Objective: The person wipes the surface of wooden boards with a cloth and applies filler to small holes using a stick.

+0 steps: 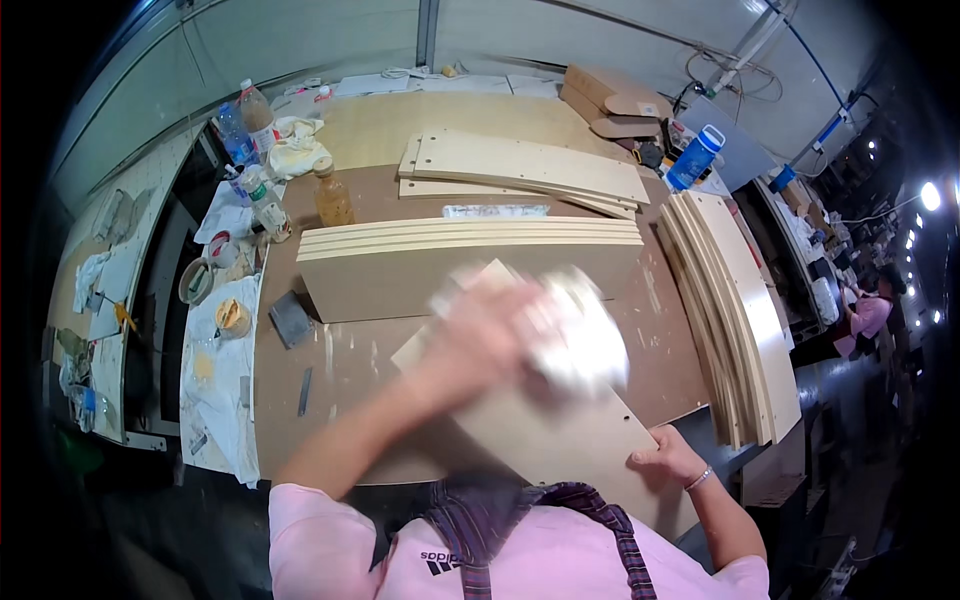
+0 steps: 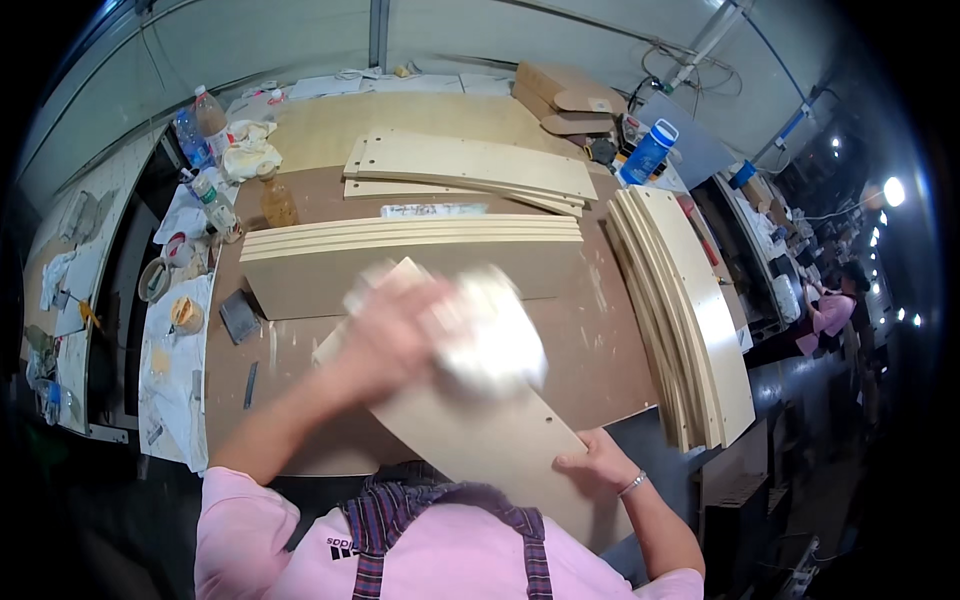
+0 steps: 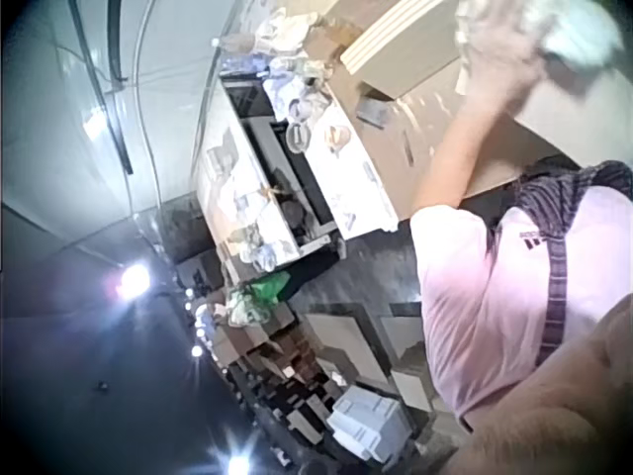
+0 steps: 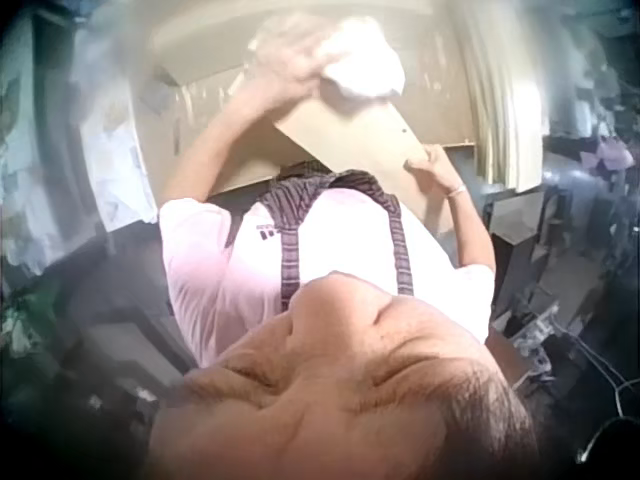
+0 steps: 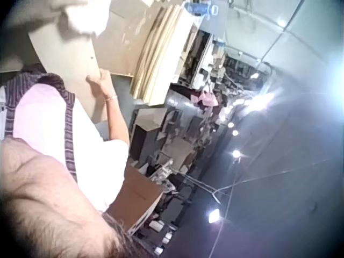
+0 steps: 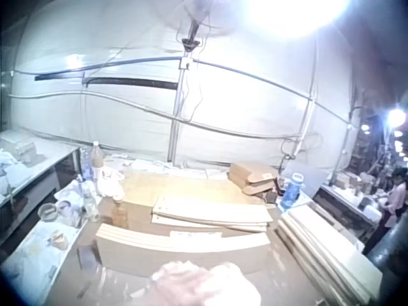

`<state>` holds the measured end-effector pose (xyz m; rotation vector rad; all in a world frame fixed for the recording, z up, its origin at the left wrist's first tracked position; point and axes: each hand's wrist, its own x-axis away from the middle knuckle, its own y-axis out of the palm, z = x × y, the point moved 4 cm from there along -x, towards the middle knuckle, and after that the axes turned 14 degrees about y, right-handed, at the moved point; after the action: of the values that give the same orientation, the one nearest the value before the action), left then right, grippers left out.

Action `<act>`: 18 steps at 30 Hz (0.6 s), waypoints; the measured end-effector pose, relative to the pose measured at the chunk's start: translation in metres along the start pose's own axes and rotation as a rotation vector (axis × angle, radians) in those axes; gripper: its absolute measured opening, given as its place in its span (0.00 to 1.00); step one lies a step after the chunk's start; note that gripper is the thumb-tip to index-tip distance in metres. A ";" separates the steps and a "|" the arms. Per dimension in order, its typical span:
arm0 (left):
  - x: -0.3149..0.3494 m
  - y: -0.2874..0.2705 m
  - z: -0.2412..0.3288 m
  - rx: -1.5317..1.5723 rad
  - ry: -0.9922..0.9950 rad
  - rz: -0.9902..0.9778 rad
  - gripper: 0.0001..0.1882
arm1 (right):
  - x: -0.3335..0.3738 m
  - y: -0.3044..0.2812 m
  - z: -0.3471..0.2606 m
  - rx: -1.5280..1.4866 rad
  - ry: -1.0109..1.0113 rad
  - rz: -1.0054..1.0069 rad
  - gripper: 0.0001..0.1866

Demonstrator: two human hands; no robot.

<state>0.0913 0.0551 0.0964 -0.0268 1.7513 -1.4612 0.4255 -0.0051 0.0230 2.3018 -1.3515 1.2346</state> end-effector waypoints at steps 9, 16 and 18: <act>0.055 -0.030 -0.110 0.847 -0.857 0.642 0.11 | -0.004 -0.017 0.023 -0.057 -0.019 0.041 0.17; 0.022 -0.011 -0.076 0.822 -0.800 0.504 0.09 | -0.007 -0.015 0.023 -0.072 -0.018 0.017 0.17; 0.039 -0.019 -0.100 0.966 -0.805 0.737 0.11 | -0.006 -0.016 0.032 -0.117 -0.006 0.032 0.16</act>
<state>-0.0028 0.1100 0.0873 0.4273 0.2465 -1.2980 0.4553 -0.0098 0.0019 2.2148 -1.4276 1.1269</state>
